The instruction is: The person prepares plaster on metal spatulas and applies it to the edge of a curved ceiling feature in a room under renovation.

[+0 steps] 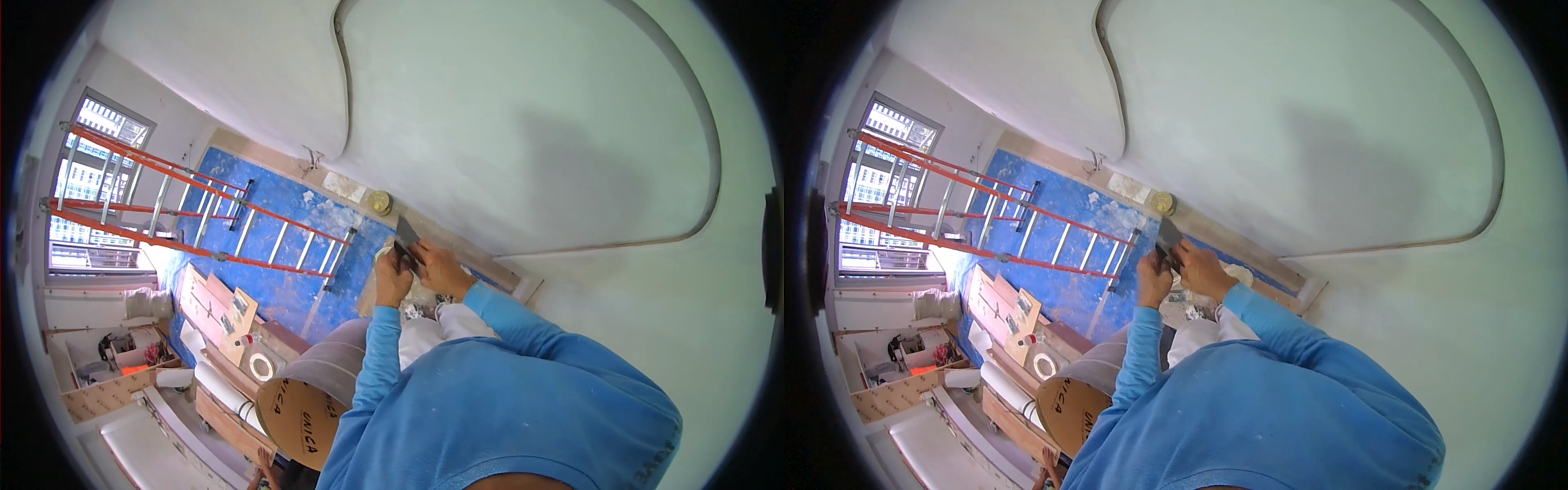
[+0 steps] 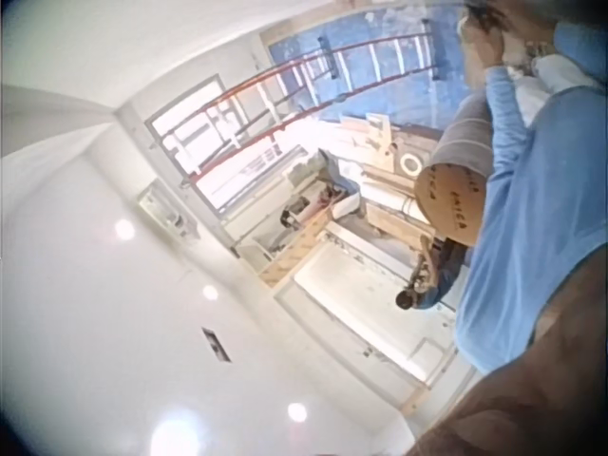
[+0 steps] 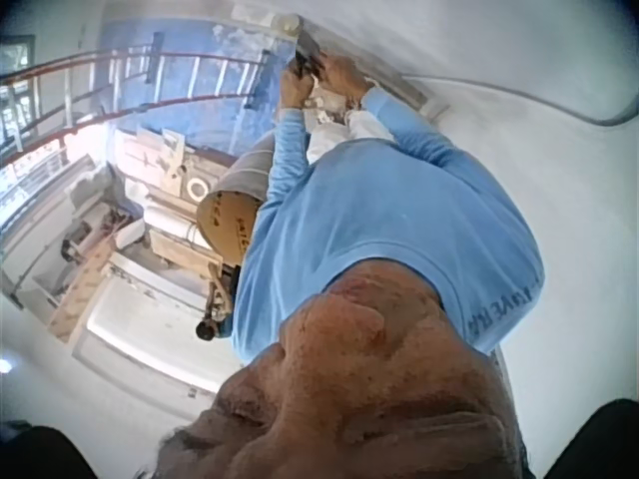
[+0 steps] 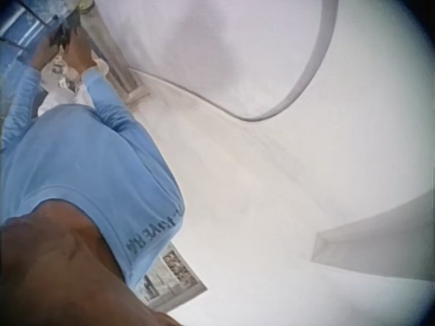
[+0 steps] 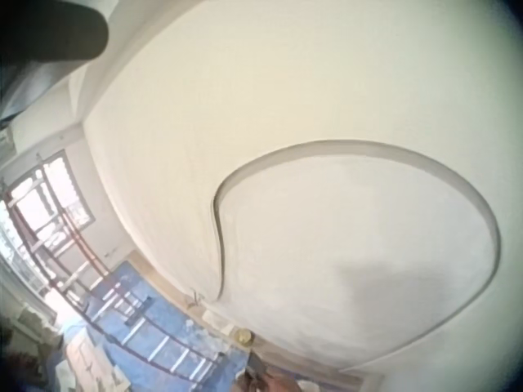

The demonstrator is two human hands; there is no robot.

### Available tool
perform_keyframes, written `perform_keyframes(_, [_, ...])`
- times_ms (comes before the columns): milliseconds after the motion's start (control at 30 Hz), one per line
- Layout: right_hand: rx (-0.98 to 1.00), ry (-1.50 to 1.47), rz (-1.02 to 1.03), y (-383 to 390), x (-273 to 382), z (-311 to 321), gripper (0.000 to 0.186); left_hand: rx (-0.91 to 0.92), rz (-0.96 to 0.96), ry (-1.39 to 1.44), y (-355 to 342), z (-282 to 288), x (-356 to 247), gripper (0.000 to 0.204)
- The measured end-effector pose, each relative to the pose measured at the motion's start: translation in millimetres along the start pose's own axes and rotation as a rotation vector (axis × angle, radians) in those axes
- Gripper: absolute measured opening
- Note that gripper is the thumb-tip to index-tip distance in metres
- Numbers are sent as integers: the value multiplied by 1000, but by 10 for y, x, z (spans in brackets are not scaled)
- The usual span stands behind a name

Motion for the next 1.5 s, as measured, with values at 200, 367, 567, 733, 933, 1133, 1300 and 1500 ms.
perform_keyframes(200, [17, -123, -194, -48, 83, 43, 35, 28, 76, -214, 99, 302, -366, 16])
perform_keyframes(367, [-172, -156, -457, -95, -1001, 125, 30, -233, 307, 506, 93, 271, -788, 19])
perform_keyframes(567, [-8, -165, -402, 58, -408, 555, 29, -383, 570, 1345, 264, 530, 65, 21])
perform_keyframes(733, [-73, 168, 399, 133, 357, 499, 46, 24, 660, 2085, 400, 213, 429, 13])
perform_keyframes(933, [-50, 17, 472, -55, 857, 184, 39, -295, 853, 1456, 404, -90, 603, 28])
perform_keyframes(1133, [-141, -37, 318, -536, 570, 219, 40, 185, 820, 1724, 476, 194, 116, 26])
perform_keyframes(1300, [-175, 15, 618, -121, 896, 126, 44, -173, 850, 1714, 466, 184, 11, 29])
perform_keyframes(1500, [-424, -469, -369, -677, -574, -2, 25, -146, 724, 1359, 472, 278, -266, 31])
Point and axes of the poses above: each hand's wrist, its own y-axis away from the middle knuckle, its own z-axis out of the back of the hand, x = y × z, the point moved 3 cm from there along -y, towards the middle knuckle, and after that the axes turned 1 degree about z, right-handed, at the moved point
